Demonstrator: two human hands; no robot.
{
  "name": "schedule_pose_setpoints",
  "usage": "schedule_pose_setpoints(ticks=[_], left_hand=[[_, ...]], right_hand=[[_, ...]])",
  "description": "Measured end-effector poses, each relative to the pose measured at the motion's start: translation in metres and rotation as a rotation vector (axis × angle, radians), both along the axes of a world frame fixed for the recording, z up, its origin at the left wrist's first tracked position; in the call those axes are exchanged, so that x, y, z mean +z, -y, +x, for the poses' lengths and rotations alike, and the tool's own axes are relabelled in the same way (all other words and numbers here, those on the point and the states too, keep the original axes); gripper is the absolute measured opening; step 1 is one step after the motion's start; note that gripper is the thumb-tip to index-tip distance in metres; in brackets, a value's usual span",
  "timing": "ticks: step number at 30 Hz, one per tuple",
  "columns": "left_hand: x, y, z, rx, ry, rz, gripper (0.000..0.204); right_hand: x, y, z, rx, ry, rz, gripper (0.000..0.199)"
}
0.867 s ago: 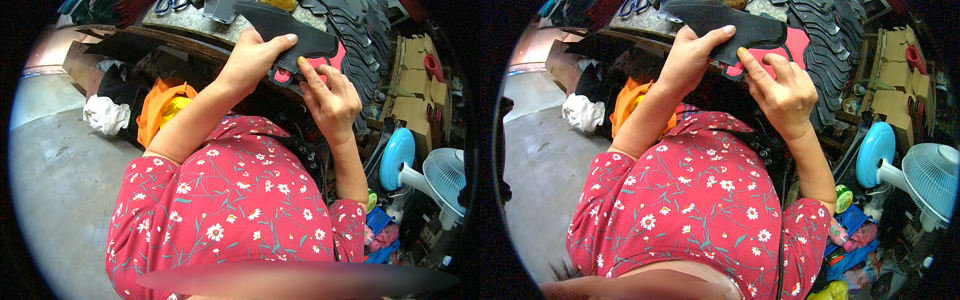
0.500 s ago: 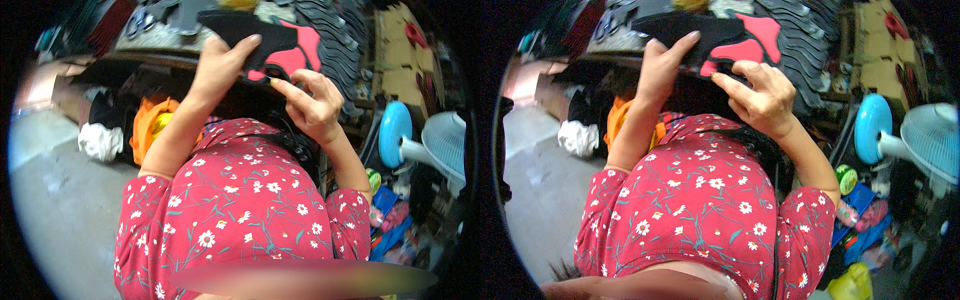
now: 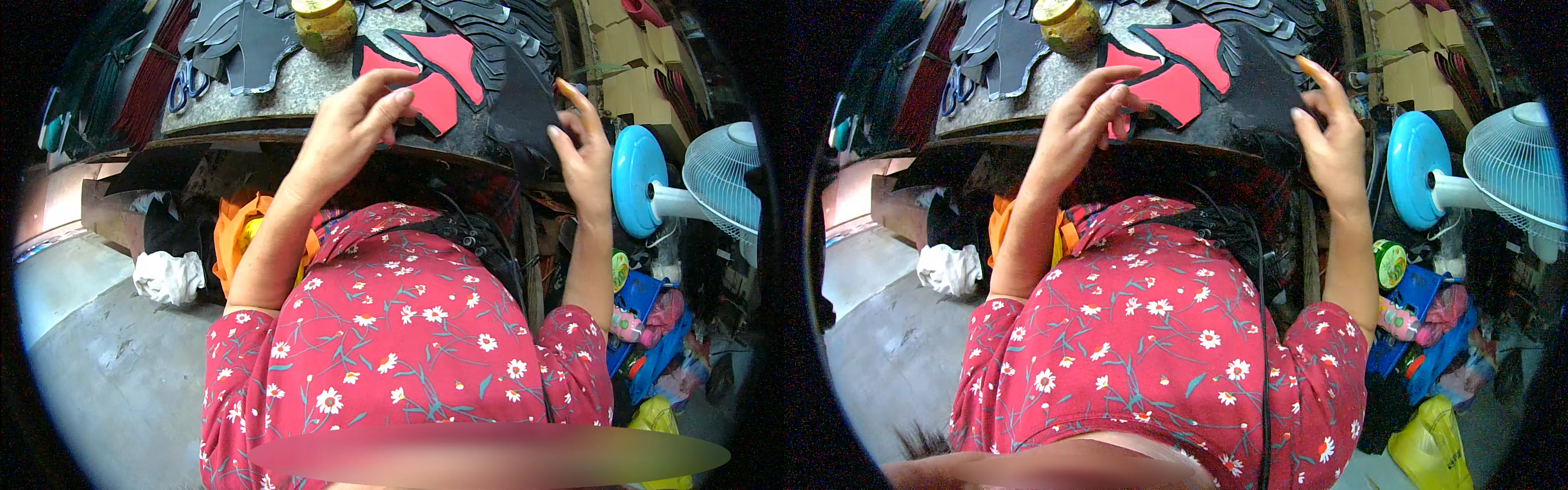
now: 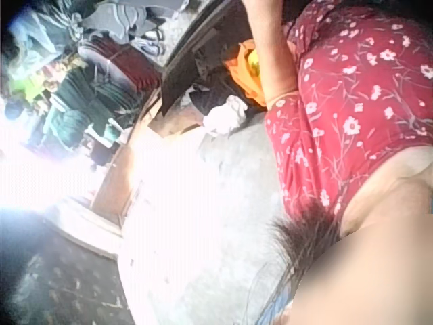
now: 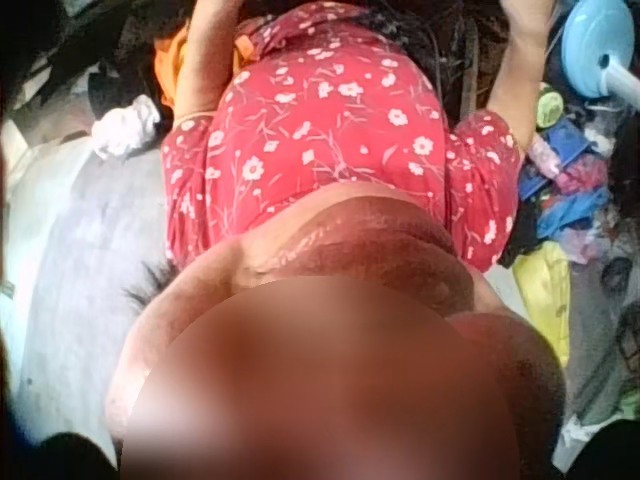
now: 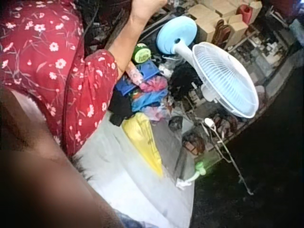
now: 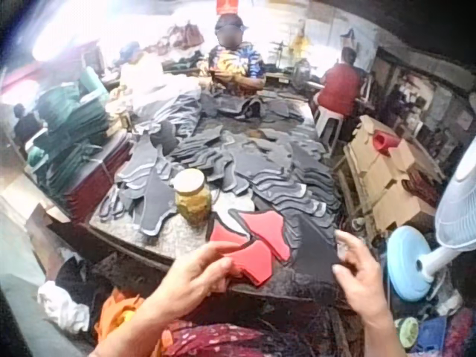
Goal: The person repeatedly picks up black and pink shoe sole pieces from a table, rubs their edges with a small yellow container, and places them back. The person also handles a yellow plastic bag and a white cloth during the process.
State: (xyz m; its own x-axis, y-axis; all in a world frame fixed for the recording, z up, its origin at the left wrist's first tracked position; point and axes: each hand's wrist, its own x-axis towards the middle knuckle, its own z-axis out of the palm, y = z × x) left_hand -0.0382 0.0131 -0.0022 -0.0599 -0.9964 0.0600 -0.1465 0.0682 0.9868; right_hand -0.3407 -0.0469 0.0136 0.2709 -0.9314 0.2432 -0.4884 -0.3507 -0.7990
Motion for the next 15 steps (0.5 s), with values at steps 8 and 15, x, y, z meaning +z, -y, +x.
schedule_pose_setpoints(ticks=[8, 15], left_hand=[[0.010, 0.017, 0.036, 0.349, 0.157, -0.386, 0.022], [0.027, 0.037, 0.084, 0.701, 0.806, -0.761, 0.038]], right_hand=[[-0.029, -0.015, -0.024, -0.184, -0.328, -0.109, 0.066], [-0.007, -0.005, 0.000, -0.095, -0.715, -0.468, 0.068]])
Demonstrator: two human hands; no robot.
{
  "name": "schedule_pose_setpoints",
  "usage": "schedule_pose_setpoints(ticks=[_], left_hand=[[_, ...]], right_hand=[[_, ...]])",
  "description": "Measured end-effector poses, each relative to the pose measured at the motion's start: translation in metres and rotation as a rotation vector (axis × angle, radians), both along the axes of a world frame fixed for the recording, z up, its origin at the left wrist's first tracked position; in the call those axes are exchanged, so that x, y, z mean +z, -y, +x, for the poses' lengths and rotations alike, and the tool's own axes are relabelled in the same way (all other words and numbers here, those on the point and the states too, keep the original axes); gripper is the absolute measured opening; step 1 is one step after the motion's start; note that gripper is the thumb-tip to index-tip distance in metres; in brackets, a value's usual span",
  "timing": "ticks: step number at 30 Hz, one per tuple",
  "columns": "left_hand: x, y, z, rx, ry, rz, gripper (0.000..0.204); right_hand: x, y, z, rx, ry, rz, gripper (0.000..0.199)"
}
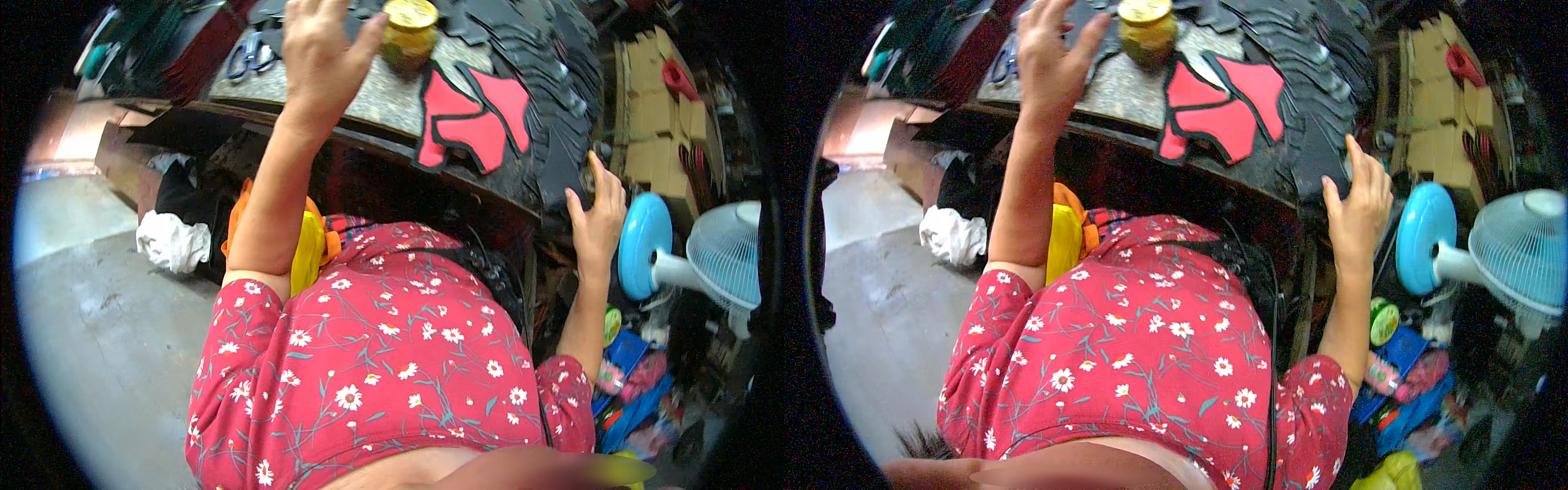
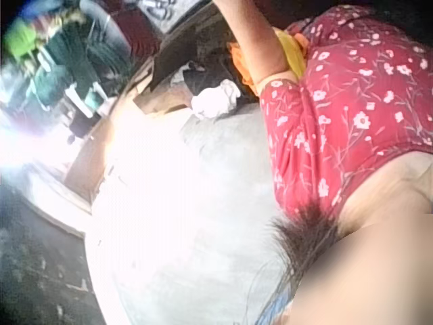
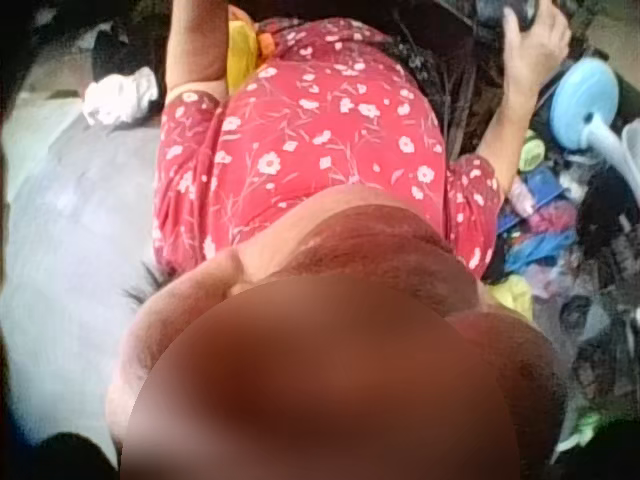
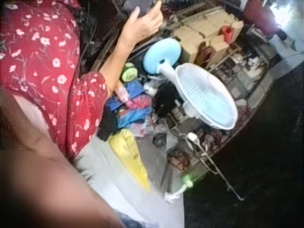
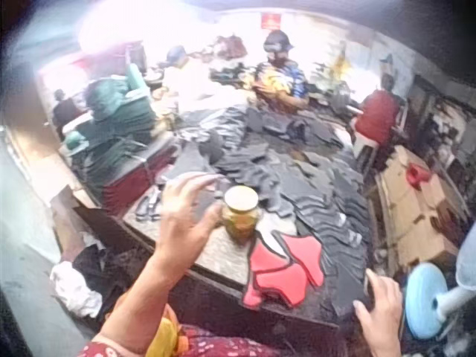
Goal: The person repeatedly picks up black and pink shoe sole pieces from a table, rubs their edges with a small yellow container, and places them back. The person also handles a yellow plastic bag and a white cloth during the process.
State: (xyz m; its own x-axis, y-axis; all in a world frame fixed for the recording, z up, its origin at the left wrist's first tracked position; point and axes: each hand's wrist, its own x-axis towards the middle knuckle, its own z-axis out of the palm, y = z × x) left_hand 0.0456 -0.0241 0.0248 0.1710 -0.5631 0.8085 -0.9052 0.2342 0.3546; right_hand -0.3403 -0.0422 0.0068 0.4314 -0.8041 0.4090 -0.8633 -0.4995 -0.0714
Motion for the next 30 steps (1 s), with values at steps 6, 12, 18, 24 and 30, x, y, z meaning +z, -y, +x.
schedule_pose_setpoints(ticks=[6, 12, 18, 24, 30], left_hand=[[-0.019, 0.042, 0.016, -0.069, 0.050, 0.138, 0.064], [-0.033, 0.054, 0.004, -0.110, 0.124, 0.098, 0.046], [-0.044, 0.061, -0.007, 0.034, 0.109, 0.015, 0.038], [-0.047, 0.067, -0.013, -0.091, -0.164, -0.116, 0.030], [-0.041, 0.067, -0.014, -0.057, -0.471, 0.012, 0.037]], right_hand=[[0.042, 0.035, 0.062, 0.333, 0.188, 0.077, 0.052], [0.071, 0.064, 0.136, 0.523, 0.089, -0.068, 0.045], [0.067, 0.093, 0.187, 0.501, -0.059, -0.053, 0.046], [0.055, 0.096, 0.202, 0.368, 0.182, 0.274, 0.065], [0.053, 0.108, 0.206, 0.516, -0.077, -0.041, 0.051]])
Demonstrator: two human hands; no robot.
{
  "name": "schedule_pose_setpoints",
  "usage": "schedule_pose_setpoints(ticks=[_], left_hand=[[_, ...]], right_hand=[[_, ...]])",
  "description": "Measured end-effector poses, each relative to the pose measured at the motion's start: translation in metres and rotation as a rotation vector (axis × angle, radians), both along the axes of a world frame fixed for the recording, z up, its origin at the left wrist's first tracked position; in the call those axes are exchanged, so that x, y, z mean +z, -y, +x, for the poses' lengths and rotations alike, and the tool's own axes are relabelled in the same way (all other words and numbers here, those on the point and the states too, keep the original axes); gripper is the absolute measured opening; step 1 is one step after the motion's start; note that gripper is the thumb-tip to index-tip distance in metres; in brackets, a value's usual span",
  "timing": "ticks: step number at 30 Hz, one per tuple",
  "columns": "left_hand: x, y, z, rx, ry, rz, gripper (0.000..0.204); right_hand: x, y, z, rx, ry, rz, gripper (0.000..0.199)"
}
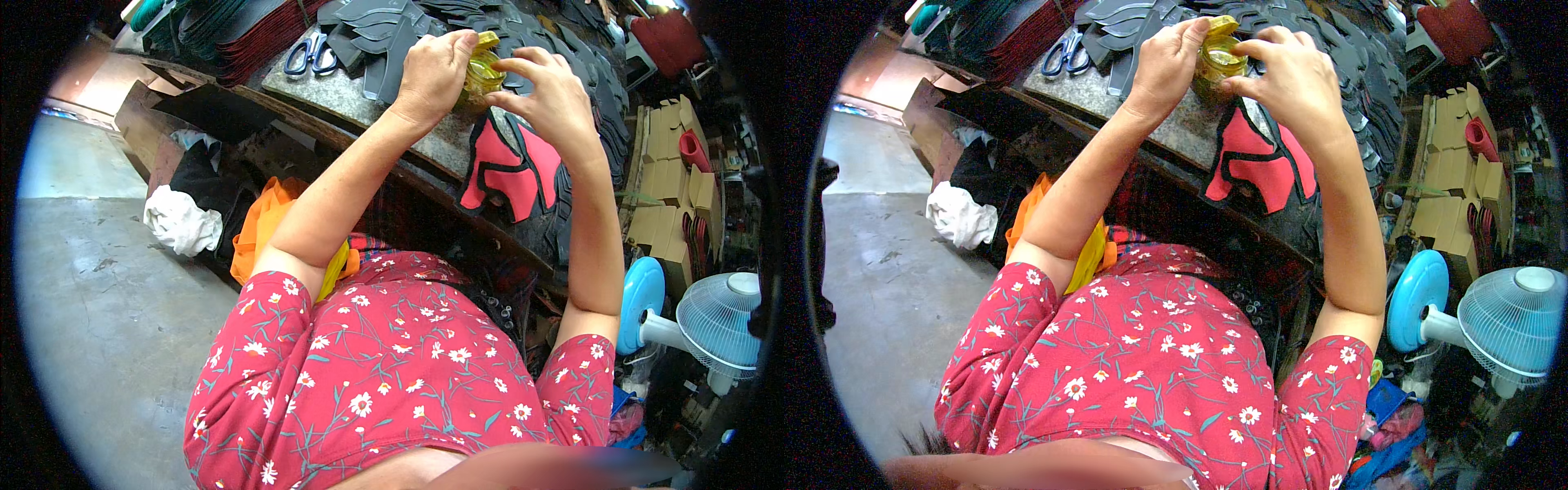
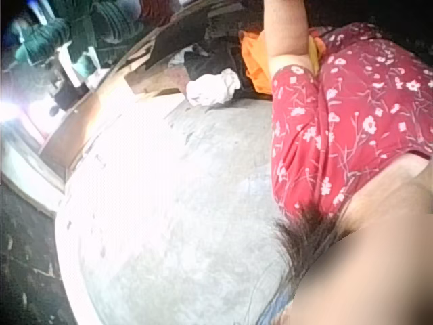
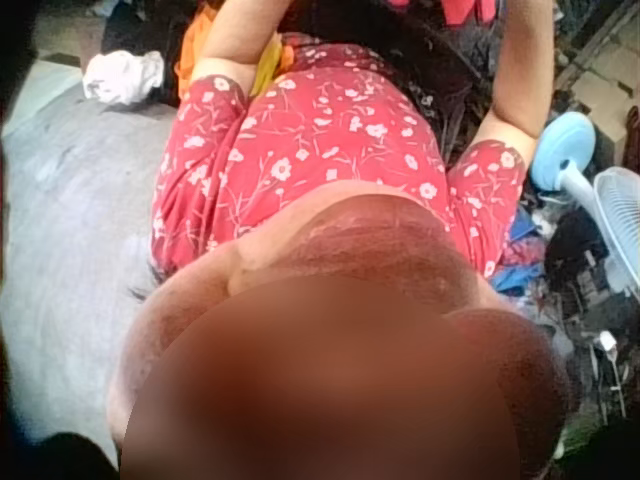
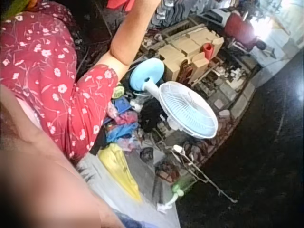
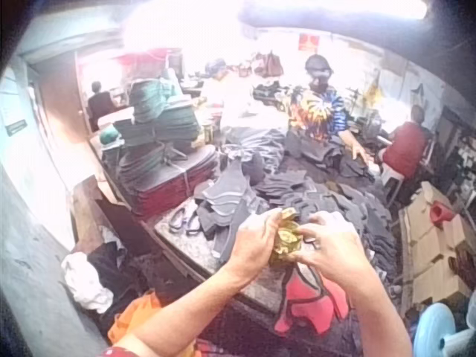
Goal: The person repeatedly picks up black and pink shoe sole pieces from a table, rubs their edges with a small yellow container, and places them back. The person also handles a yellow plastic bag and a white cloth during the process.
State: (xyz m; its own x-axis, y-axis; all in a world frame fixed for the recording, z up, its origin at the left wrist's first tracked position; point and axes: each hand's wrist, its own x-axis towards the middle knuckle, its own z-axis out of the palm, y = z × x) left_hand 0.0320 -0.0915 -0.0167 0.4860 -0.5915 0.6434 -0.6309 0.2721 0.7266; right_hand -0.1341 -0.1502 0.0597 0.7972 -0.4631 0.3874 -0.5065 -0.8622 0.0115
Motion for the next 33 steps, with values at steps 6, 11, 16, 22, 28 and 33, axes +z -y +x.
schedule_pose_setpoints(ticks=[6, 11, 16, 22, 28, 33], left_hand=[[-0.001, 0.002, 0.001, -0.040, -0.056, 0.003, 0.038], [0.000, 0.001, 0.001, -0.002, 0.079, 0.017, 0.038], [-0.004, -0.011, -0.001, -0.056, 0.366, 0.171, 0.040], [0.009, -0.025, -0.002, -0.020, 0.472, 0.095, 0.055], [0.034, -0.074, -0.016, -0.113, 0.363, 0.025, 0.042], [0.039, -0.108, -0.048, -0.307, 0.311, -0.004, 0.017]], right_hand=[[-0.006, -0.002, 0.038, -0.121, -0.343, -0.087, 0.055], [0.009, -0.014, 0.011, -0.125, -0.157, -0.110, 0.056], [0.015, -0.027, -0.031, 0.040, -0.123, -0.107, 0.046], [0.001, -0.052, -0.083, -0.104, 0.067, 0.277, 0.062], [-0.063, -0.086, -0.094, -0.124, -0.064, 0.213, 0.109], [-0.054, -0.084, -0.109, -0.164, 0.207, 0.108, 0.084]])
